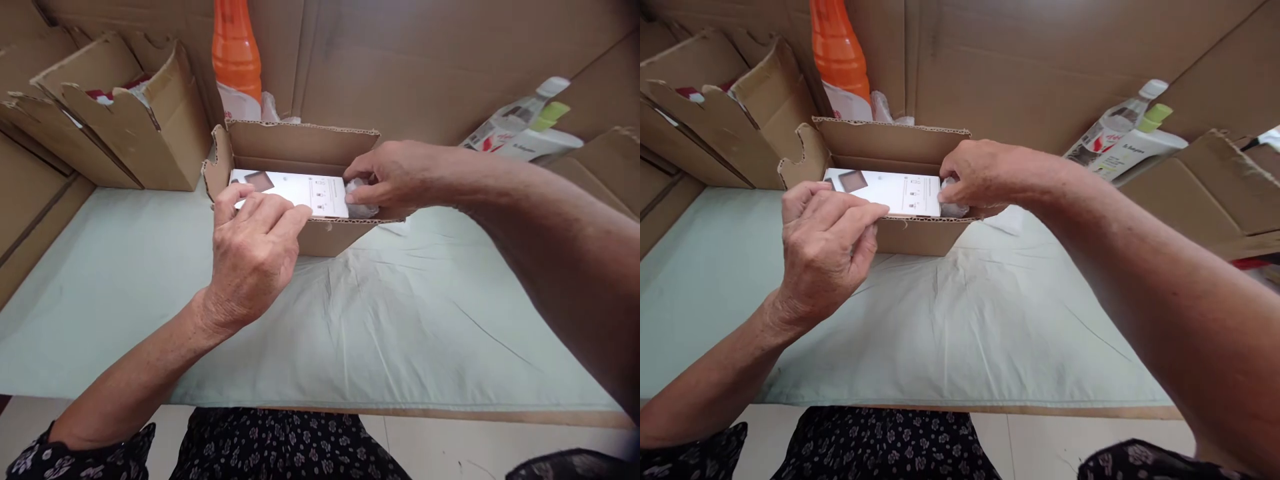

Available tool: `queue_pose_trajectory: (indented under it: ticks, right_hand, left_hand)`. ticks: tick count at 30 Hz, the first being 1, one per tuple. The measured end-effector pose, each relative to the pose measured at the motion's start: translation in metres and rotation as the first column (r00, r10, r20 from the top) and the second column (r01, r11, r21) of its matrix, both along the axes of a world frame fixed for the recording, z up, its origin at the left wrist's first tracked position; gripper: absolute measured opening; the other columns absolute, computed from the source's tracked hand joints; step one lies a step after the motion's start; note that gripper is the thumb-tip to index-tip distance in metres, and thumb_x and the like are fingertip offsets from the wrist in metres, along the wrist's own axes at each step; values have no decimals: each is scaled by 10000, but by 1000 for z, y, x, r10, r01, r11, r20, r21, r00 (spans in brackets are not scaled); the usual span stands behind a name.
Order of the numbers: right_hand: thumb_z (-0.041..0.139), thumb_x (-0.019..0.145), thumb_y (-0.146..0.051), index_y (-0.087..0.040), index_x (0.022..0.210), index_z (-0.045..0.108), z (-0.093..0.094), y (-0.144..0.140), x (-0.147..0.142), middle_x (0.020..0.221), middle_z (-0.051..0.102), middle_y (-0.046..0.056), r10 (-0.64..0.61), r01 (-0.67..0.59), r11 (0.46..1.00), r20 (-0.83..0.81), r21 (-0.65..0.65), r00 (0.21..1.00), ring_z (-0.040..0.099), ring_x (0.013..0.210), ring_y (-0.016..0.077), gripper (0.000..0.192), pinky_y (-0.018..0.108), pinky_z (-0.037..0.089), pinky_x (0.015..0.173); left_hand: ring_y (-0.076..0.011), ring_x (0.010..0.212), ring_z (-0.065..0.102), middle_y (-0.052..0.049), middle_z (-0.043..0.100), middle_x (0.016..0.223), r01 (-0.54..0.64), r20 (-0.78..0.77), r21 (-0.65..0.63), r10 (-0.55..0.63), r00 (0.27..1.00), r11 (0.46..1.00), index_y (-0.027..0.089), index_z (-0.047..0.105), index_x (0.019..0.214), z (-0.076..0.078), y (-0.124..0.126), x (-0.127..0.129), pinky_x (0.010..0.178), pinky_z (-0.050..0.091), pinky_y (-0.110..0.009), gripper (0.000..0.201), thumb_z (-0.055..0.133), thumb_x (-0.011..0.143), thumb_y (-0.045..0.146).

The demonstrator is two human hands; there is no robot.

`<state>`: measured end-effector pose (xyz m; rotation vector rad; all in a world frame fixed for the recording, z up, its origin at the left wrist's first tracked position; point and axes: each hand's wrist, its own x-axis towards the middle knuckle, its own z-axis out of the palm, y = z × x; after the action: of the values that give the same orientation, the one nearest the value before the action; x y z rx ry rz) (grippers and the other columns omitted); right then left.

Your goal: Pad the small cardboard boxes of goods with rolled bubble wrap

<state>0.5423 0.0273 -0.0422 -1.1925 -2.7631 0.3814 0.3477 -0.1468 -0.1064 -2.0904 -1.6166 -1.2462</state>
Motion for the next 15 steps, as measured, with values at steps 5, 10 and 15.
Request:
queue_pose_trajectory:
  ticks: [5, 10, 15]
  right_hand:
    - [663, 912, -272, -224, 1006, 771, 19, -67, 33, 861, 731, -10, -103, 190, 939, -295, 285, 950, 672, 760, 130, 150, 327, 528, 755]
    - [710, 885, -358, -249, 1083, 740, -37, -87, 92, 995, 755, 44, -267, 409, 907, -616, 100, 741, 709, 882, 196, 229, 364, 561, 791]
    - [770, 784, -513, -232, 1327, 606, -87, -64, 74, 1311, 675, 94, -168, 128, 985, -515, -113, 840, 670, 1111, 280, 633, 452, 580, 887]
  left_hand:
    - [-355, 1511, 310, -50, 462, 1517, -48, 123, 22, 44, 991, 999, 320, 565, 1363, -14, -27, -20, 1234, 299, -595, 506, 699, 883, 233]
    - [-333, 1451, 422, -64, 427, 1547, -160, 325, -47, 167, 931, 986, 369, 446, 1502, -56, -56, -40, 1205, 390, -568, 709, 716, 863, 224]
    - [-305, 1390, 505, -98, 402, 1576, -41, 601, -331, 244, 761, 943, 350, 375, 1533, -72, -49, -39, 1106, 508, -537, 762, 707, 855, 247]
